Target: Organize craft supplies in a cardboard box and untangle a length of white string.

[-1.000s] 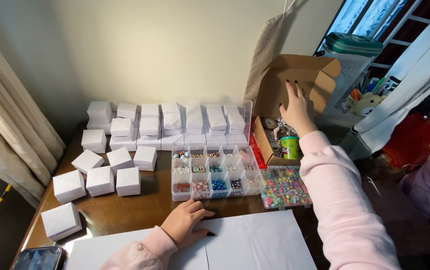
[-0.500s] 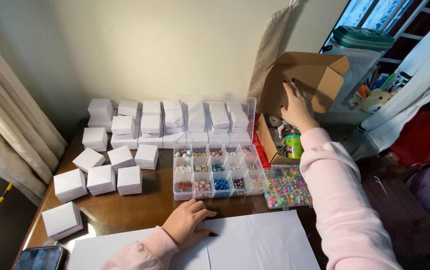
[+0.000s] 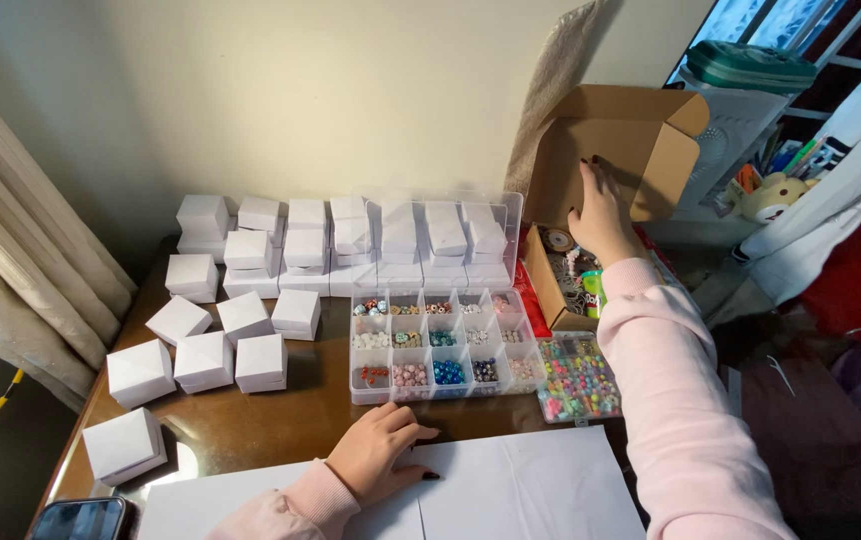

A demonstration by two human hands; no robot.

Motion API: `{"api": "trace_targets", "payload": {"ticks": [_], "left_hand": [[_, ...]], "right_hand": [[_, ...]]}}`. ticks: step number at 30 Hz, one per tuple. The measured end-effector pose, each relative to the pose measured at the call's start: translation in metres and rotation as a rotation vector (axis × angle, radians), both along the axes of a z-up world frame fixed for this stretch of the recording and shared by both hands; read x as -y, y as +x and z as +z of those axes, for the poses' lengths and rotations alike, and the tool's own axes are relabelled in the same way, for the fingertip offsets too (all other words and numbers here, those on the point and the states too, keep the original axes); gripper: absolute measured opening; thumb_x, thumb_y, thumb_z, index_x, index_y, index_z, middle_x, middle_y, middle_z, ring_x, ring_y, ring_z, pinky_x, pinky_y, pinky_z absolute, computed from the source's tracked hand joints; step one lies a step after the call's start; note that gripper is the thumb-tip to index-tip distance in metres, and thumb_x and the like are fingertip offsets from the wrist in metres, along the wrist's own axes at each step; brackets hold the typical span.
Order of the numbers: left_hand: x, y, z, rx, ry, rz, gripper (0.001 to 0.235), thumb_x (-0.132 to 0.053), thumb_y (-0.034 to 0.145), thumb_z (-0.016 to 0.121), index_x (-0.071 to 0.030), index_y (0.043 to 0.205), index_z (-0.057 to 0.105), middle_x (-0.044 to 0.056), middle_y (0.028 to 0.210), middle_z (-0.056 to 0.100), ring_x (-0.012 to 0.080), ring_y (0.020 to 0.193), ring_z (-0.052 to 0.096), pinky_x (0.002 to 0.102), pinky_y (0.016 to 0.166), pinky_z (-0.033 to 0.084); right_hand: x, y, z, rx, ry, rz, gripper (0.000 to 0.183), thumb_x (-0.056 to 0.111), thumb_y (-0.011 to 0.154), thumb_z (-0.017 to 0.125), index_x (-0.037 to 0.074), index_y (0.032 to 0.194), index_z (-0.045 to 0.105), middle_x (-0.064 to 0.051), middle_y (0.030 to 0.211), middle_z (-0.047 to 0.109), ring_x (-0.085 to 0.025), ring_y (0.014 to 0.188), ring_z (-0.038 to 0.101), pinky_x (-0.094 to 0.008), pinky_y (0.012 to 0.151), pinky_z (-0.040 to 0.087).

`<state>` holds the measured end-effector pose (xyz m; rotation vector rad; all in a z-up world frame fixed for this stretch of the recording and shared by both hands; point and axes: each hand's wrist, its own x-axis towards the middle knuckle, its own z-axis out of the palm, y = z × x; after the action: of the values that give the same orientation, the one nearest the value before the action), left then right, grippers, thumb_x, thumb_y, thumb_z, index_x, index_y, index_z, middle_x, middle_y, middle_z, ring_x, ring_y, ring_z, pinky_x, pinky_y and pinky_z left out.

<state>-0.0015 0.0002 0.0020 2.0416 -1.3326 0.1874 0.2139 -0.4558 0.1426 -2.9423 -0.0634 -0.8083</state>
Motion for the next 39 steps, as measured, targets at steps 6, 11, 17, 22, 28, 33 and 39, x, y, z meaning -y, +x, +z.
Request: {"api": "trace_targets", "payload": {"ticks": [6,11,17,22,28,33,39], "left_hand": [[-0.001,0.002,-0.004,-0.002,0.009,-0.014,0.054,-0.028,0.078,0.086,-0.011,0.126,0.069,0.007,0.098,0.061,0.0288,0.084,0.057,0.042,0.077,0.050],[0.000,0.003,-0.008,-0.001,0.021,0.000,0.054,-0.030,0.079,0.086,-0.012,0.127,0.068,0.006,0.099,0.062,0.0285,0.085,0.057,0.042,0.076,0.051],[0.000,0.005,-0.009,-0.003,0.041,0.013,0.054,-0.030,0.079,0.086,-0.014,0.127,0.069,0.005,0.098,0.063,0.0284,0.086,0.058,0.042,0.077,0.051],[0.001,0.005,-0.012,0.021,0.028,0.018,0.054,-0.036,0.080,0.086,-0.014,0.126,0.069,0.006,0.099,0.063,0.0289,0.086,0.058,0.043,0.077,0.050],[0.000,0.005,-0.006,0.008,0.032,-0.002,0.056,-0.028,0.077,0.087,-0.013,0.128,0.068,0.005,0.098,0.064,0.0279,0.085,0.058,0.041,0.077,0.051],[0.001,0.005,-0.007,0.021,0.041,0.008,0.054,-0.039,0.082,0.085,-0.014,0.128,0.069,0.005,0.093,0.062,0.0276,0.082,0.057,0.040,0.075,0.049],[0.000,0.004,-0.008,-0.006,0.035,0.016,0.053,-0.035,0.081,0.085,-0.014,0.127,0.069,0.005,0.097,0.063,0.0283,0.084,0.057,0.042,0.077,0.050]], "right_hand": [[-0.001,-0.022,0.016,0.025,-0.039,0.003,0.076,0.003,0.085,0.064,0.004,0.155,0.036,-0.025,0.156,0.044,-0.046,0.140,0.041,-0.059,0.109,0.043],[-0.002,-0.041,0.029,0.023,-0.046,-0.006,0.076,0.005,0.085,0.063,0.006,0.156,0.036,-0.026,0.151,0.046,-0.048,0.134,0.045,-0.060,0.103,0.046],[0.008,-0.052,0.043,0.044,-0.004,-0.015,0.076,0.003,0.087,0.064,0.006,0.157,0.034,-0.025,0.157,0.041,-0.047,0.139,0.041,-0.058,0.109,0.041],[0.027,-0.056,0.050,0.252,0.148,0.028,0.057,0.004,0.095,0.066,0.002,0.148,0.046,-0.031,0.139,0.057,-0.051,0.122,0.052,-0.061,0.099,0.045],[-0.001,-0.082,0.097,0.748,0.022,-0.026,0.036,-0.008,0.091,0.073,-0.002,0.117,0.048,-0.024,0.124,0.049,-0.034,0.100,0.054,-0.042,0.078,0.054],[0.020,-0.060,0.107,0.623,-0.172,0.068,0.027,-0.002,0.089,0.077,0.001,0.116,0.072,-0.021,0.126,0.051,-0.037,0.102,0.061,-0.042,0.071,0.056],[0.036,-0.045,0.102,0.330,-0.075,0.062,0.025,-0.001,0.092,0.058,0.003,0.106,0.079,-0.016,0.102,0.075,-0.035,0.083,0.068,-0.047,0.069,0.054]]}}
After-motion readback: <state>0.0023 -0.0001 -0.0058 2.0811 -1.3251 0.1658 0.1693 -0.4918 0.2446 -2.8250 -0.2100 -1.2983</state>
